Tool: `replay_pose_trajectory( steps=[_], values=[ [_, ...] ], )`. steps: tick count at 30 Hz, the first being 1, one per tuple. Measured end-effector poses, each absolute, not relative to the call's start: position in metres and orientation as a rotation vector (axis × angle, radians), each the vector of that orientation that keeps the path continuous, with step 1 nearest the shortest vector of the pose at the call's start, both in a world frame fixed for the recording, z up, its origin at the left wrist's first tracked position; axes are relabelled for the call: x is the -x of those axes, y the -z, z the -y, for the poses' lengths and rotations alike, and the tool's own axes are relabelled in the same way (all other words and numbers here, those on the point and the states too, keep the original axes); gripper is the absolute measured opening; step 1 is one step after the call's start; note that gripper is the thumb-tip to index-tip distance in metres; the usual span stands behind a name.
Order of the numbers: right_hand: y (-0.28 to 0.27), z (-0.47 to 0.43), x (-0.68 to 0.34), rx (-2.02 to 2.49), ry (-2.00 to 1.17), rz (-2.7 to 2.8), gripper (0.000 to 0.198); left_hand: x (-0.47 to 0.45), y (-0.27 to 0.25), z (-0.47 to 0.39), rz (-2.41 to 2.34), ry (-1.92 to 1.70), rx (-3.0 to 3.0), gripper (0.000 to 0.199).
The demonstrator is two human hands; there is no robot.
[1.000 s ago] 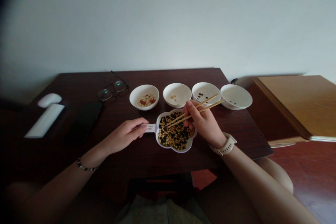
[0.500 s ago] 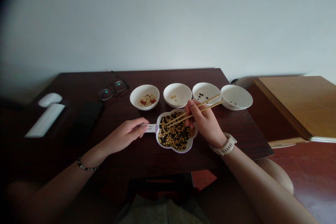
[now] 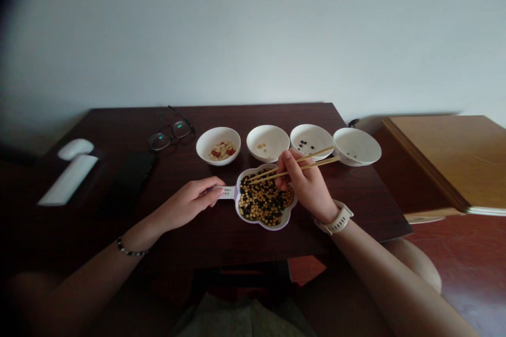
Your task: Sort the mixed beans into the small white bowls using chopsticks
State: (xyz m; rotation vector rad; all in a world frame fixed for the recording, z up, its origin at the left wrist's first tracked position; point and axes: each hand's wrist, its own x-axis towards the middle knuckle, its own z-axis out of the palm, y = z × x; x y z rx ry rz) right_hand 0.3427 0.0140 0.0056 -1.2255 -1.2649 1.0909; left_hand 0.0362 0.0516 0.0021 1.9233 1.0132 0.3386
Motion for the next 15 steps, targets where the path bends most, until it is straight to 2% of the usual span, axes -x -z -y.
replay_pose_trajectory(
  steps=[15],
  values=[
    [-0.018,-0.013,-0.352,1.13,-1.09,1.046,0.042,-0.033,0.0,-0.052,-1.007,-0.343,-1.917,0.035]
  ],
)
